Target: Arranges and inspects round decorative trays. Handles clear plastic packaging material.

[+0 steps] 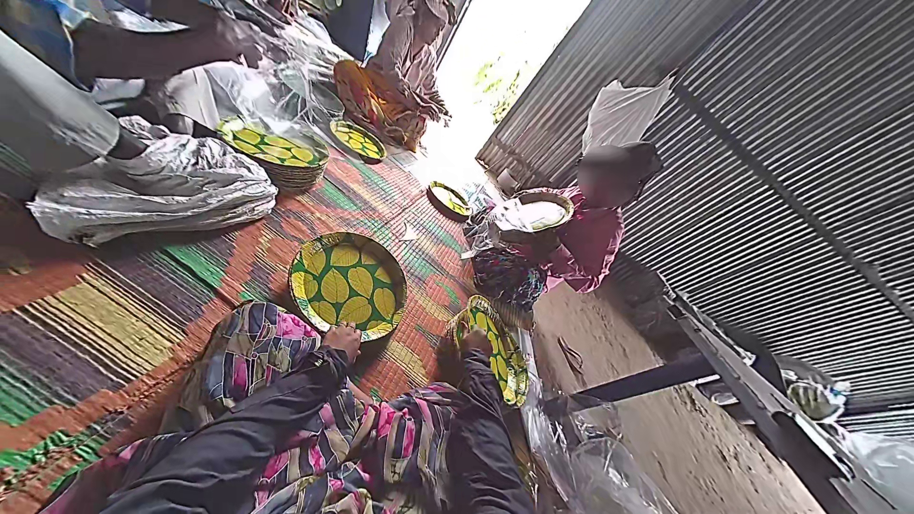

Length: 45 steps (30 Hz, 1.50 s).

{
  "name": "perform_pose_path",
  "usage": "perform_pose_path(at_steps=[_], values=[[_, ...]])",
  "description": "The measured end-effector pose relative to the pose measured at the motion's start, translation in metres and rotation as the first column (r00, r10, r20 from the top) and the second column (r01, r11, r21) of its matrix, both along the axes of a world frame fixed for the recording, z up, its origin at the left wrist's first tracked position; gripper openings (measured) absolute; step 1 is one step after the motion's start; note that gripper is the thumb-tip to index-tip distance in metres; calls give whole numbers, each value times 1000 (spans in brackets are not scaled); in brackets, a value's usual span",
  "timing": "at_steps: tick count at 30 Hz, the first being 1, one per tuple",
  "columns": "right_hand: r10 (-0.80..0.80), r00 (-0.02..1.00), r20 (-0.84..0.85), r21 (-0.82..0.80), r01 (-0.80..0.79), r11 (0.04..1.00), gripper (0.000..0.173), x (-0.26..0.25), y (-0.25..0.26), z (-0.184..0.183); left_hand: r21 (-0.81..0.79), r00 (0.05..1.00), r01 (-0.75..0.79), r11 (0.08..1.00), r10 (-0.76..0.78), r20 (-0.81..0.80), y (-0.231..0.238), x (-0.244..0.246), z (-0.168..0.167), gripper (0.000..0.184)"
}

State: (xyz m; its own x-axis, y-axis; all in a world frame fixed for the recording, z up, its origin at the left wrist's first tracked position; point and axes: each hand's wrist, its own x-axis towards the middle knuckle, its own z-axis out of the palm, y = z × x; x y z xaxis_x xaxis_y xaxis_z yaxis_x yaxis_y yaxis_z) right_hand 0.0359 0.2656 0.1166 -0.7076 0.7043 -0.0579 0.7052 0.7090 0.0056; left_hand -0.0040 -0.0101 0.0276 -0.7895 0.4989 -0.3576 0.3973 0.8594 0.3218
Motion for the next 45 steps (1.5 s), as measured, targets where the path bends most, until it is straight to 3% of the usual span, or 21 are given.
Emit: perform_pose_path(at_steps=[4,9,18,21,23,25,26,28,29,31,33,34,36,39,42,45], values=[[79,980,181,-23,-76,997,41,18,31,1,10,1000,-8,1000,8,30,0,-3,6,56],[28,918,396,-106,15,994,35,41,42,-15,10,999,-25,1000,24,34,5,-7,5,54],[-29,996,81,29,26,999,38,19,19,-18,1,998,-46,999,46,42,8,-9,2,51],[104,982,-155,167,-78,983,43,25,6,-11,135,991,-131,982,133,-11,9,-6,-5,65],[454,854,-254,369,-349,861,32,38,-3,-25,368,946,-145,919,238,-220,12,0,-21,76],[758,639,-132,550,-589,592,30,36,-5,-44,551,771,54,833,316,-553,18,0,-35,71],[833,550,-63,567,-667,483,29,32,-8,-51,548,725,135,825,295,-623,19,2,-29,64],[898,439,-4,486,-784,385,29,20,-13,-58,454,768,168,875,173,-616,20,12,-17,58],[888,459,-4,417,-807,419,31,15,-14,-60,391,808,142,909,122,-576,21,14,-21,60],[750,661,-25,226,-727,648,45,8,-9,-59,200,958,26,980,33,-285,20,13,-21,60],[461,887,-29,97,-457,884,57,7,3,-47,-37,996,-42,998,38,-86,20,9,-22,69],[307,952,-12,47,-306,951,59,10,12,-38,-67,997,-62,996,58,-57,20,7,-21,70],[88,990,107,-93,-78,993,59,13,34,-29,-153,994,-94,984,84,-68,23,4,-15,60],[83,955,286,-238,-13,971,57,22,40,-29,-353,989,-109,929,65,-133,33,3,-13,46],[98,936,337,-198,-31,980,42,20,20,-24,-234,971,-181,955,136,-195,32,-4,-24,36],[65,964,259,-148,-27,989,39,19,15,-22,-90,960,-204,975,182,-214,20,-10,-27,35]])
